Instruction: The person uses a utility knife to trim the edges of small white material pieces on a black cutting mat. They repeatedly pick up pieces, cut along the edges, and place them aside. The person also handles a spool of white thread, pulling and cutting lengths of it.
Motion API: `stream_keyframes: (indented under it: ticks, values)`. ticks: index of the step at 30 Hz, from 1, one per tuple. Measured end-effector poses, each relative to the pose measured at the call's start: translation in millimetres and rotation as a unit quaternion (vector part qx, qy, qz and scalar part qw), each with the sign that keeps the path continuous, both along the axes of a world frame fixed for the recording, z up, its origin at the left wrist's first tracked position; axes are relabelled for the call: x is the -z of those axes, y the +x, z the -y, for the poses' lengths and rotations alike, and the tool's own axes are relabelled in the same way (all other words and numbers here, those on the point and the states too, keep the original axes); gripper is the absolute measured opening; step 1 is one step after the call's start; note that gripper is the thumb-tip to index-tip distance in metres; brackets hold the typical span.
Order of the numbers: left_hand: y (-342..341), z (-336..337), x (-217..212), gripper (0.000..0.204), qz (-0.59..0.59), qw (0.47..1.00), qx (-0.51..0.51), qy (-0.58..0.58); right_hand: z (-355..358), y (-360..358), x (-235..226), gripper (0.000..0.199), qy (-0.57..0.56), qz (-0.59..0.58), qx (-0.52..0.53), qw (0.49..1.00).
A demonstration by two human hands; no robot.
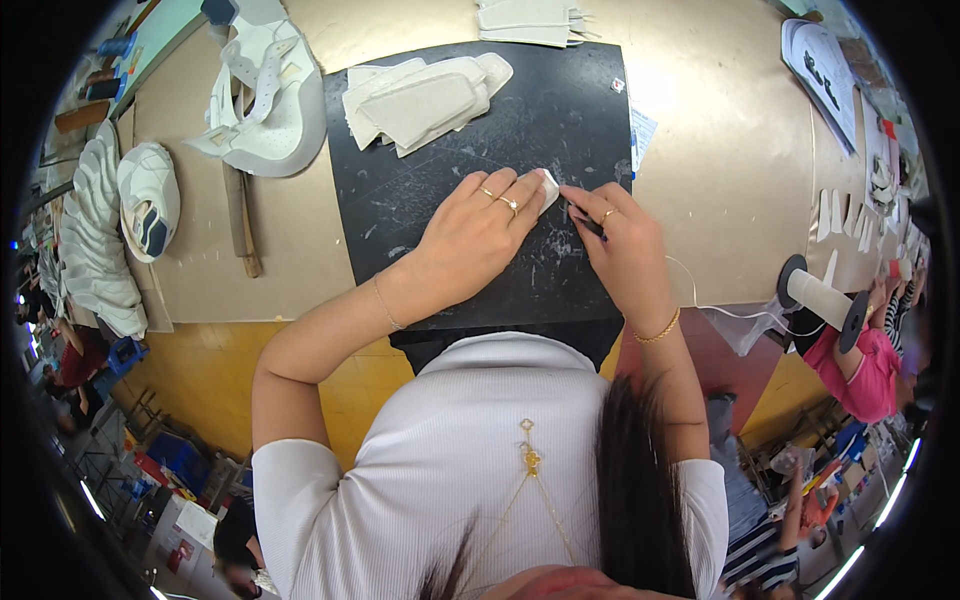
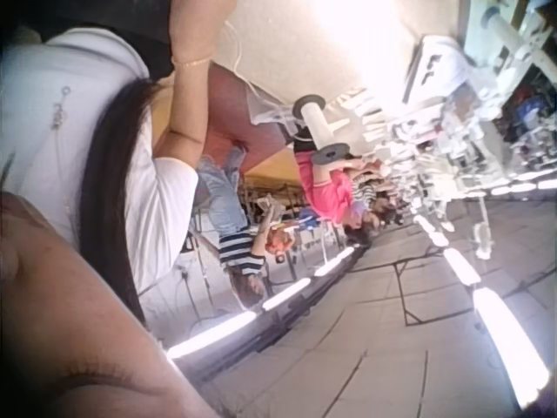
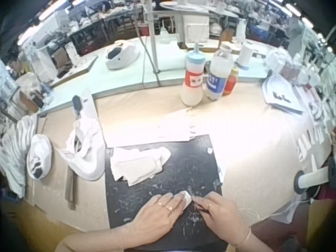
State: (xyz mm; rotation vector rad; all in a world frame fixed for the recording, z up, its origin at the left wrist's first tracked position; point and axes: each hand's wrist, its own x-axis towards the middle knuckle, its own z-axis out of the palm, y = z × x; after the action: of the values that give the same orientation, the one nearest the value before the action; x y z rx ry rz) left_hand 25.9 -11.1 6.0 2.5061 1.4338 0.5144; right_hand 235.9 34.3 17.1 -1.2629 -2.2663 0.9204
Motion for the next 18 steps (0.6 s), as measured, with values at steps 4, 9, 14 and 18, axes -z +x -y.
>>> stream_keyframes:
  ticks: [4, 9, 14, 18]
  values:
    - [-0.5, -2.0, -3.4, 0.042, -0.007, 1.0, 0.006, -0.016, 11.0, 0.0, 0.9, 0.04, 0.01, 0.018, 0.0, 1.0]
    - [-0.8, -4.2, -5.6, 0.042, -0.017, 1.0, 0.013, -0.012, 15.3, 3.2, 7.8, 0.042, 0.041, 0.041, -0.011, 0.998]
    - [-0.7, -5.9, -6.9, 0.04, -0.022, 1.0, 0.018, -0.013, 17.0, 0.7, 3.1, 0.045, 0.029, 0.077, -0.016, 0.997]
    - [-0.5, -7.1, -6.3, 0.039, -0.019, 1.0, 0.018, -0.012, 17.3, 1.0, 5.6, 0.045, 0.049, 0.08, -0.021, 0.995]
